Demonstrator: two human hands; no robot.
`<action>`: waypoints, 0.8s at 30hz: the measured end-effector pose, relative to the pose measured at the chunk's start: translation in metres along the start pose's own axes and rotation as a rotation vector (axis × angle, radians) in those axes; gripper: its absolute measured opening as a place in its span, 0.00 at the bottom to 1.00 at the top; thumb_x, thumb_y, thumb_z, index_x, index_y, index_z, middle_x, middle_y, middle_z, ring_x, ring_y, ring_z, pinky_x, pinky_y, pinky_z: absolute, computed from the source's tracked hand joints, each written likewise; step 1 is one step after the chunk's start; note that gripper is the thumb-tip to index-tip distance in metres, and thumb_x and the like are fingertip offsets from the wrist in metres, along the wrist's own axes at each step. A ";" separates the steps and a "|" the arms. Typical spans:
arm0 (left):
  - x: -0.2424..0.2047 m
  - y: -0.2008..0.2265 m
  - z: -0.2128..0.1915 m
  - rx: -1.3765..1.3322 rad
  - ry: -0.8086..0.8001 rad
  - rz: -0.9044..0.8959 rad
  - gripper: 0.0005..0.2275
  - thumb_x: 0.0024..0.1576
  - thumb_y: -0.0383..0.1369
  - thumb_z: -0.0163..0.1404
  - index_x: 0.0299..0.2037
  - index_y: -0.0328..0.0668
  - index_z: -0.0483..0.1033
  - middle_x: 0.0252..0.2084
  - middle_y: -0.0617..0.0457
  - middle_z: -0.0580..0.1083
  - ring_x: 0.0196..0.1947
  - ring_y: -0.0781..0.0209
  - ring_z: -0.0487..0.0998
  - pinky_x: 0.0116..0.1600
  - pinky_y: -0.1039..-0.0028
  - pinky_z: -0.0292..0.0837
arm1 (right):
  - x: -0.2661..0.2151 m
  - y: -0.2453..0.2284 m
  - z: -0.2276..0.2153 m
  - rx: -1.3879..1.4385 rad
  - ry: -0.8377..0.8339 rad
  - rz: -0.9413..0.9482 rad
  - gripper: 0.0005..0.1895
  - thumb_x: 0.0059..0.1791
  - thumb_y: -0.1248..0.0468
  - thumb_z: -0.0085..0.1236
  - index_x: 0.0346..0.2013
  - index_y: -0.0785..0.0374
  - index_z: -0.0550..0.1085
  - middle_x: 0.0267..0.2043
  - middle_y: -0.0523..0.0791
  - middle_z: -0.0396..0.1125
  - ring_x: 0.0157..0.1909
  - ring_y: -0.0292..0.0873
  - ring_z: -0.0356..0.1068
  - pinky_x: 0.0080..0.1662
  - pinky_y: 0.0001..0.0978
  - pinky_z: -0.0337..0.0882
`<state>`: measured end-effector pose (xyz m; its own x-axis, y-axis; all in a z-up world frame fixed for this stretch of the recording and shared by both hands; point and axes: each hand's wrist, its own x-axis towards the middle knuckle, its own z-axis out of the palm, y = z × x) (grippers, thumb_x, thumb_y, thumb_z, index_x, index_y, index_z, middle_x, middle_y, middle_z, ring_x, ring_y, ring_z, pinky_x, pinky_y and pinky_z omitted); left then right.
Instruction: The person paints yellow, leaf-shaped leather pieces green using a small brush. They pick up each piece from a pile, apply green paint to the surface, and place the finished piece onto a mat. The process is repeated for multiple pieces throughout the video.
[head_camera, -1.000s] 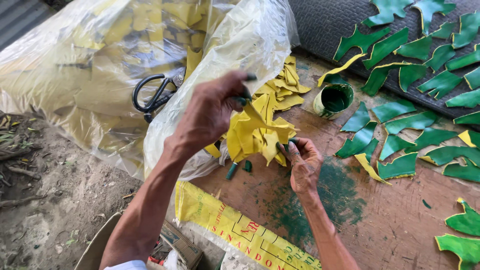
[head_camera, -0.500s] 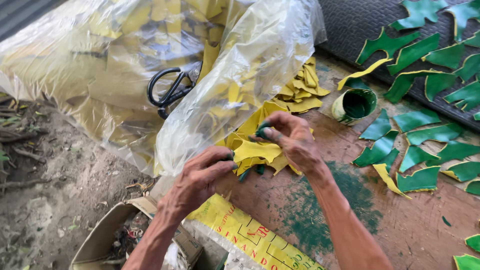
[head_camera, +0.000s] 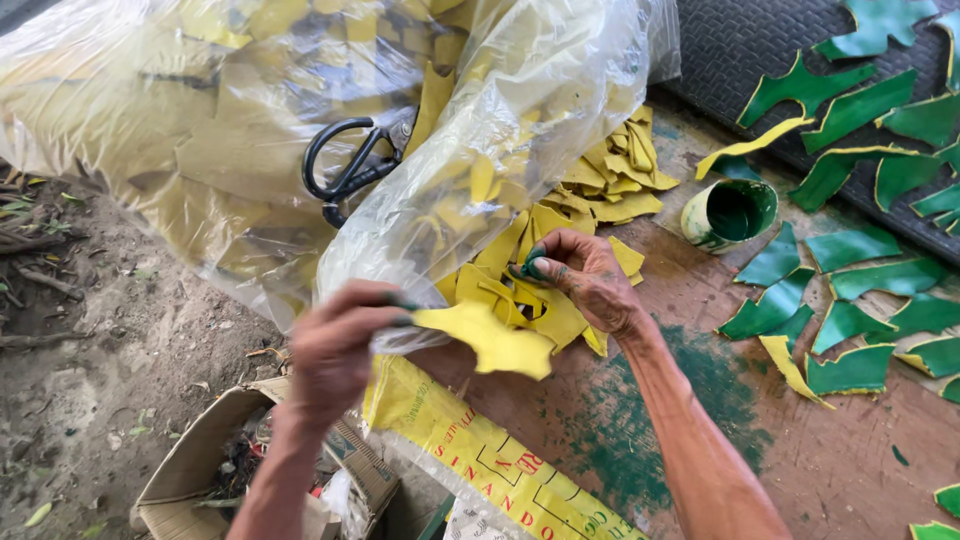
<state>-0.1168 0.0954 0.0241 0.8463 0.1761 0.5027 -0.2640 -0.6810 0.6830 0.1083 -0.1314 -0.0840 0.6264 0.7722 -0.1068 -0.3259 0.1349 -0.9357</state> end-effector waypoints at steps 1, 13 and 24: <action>0.000 0.006 -0.017 0.035 0.073 0.014 0.12 0.55 0.12 0.51 0.41 0.37 0.81 0.46 0.48 0.78 0.47 0.56 0.82 0.53 0.69 0.82 | -0.002 0.002 0.001 0.041 0.006 -0.005 0.06 0.51 0.69 0.61 0.41 0.67 0.75 0.39 0.43 0.73 0.43 0.36 0.73 0.50 0.30 0.74; 0.060 0.051 0.113 -0.419 -0.507 0.054 0.18 0.47 0.12 0.50 0.45 0.37 0.79 0.44 0.48 0.74 0.43 0.54 0.78 0.44 0.71 0.73 | -0.089 -0.035 -0.069 0.403 0.262 -0.430 0.05 0.55 0.70 0.56 0.46 0.65 0.75 0.45 0.49 0.73 0.49 0.48 0.74 0.62 0.54 0.72; 0.041 0.066 0.180 0.027 -0.574 -0.033 0.04 0.61 0.28 0.54 0.44 0.40 0.77 0.37 0.46 0.75 0.37 0.52 0.78 0.42 0.61 0.73 | -0.212 -0.009 -0.084 0.278 0.638 -0.443 0.05 0.55 0.71 0.55 0.46 0.65 0.73 0.44 0.47 0.73 0.46 0.45 0.74 0.56 0.52 0.75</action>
<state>-0.0167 -0.0699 -0.0055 0.9714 -0.2114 0.1081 -0.2277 -0.7006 0.6762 0.0379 -0.3487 -0.0815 0.9925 0.1219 0.0035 -0.0656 0.5576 -0.8275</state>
